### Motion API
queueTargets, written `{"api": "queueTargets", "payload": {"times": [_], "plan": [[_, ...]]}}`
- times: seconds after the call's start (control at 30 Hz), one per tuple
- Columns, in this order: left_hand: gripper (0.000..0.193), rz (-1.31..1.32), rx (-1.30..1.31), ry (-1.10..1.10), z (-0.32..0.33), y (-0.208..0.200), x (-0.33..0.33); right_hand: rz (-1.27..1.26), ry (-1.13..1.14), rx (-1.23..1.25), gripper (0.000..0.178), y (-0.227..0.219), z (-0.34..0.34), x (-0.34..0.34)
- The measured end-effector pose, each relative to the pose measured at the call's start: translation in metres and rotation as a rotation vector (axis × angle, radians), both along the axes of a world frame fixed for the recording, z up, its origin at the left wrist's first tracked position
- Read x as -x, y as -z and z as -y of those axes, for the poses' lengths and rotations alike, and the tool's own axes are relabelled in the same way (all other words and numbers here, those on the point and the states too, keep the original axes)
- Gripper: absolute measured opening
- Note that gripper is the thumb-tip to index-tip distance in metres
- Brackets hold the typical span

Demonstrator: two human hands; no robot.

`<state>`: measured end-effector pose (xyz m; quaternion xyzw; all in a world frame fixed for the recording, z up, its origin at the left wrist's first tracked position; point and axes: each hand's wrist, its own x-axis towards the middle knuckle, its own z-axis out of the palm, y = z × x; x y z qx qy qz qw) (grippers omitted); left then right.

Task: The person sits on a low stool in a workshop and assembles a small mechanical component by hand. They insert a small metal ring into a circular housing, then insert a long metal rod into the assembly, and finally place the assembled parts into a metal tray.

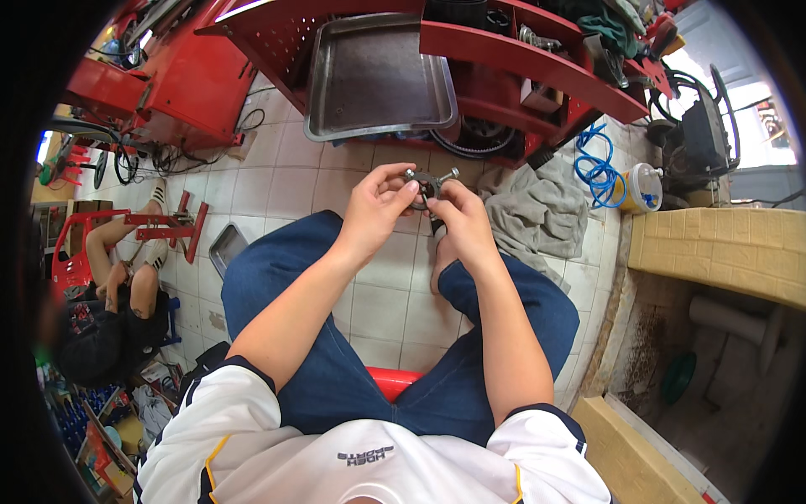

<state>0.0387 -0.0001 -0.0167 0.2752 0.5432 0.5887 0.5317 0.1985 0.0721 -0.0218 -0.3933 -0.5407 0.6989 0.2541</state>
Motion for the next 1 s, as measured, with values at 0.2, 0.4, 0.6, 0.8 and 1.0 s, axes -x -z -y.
{"api": "queueTargets", "payload": {"times": [0.2,0.4,0.6,0.8,1.0], "plan": [[0.035,-0.046,-0.108,-0.050,-0.001,-0.002,-0.001,-0.088,0.120,-0.080,0.043,-0.002,0.011,0.007],[0.035,-0.090,-0.177,-0.100,-0.001,-0.002,0.003,-0.092,0.110,0.006,0.039,-0.009,0.014,0.011],[0.032,-0.152,-0.182,-0.095,-0.003,0.006,0.005,-0.091,0.084,-0.014,0.033,-0.002,0.017,0.015],[0.032,-0.123,-0.095,-0.092,-0.002,-0.002,0.004,0.004,0.080,-0.155,0.033,0.006,0.021,0.012],[0.033,-0.119,-0.055,-0.090,-0.004,-0.003,0.008,0.000,0.098,-0.111,0.037,0.004,0.018,0.015]]}}
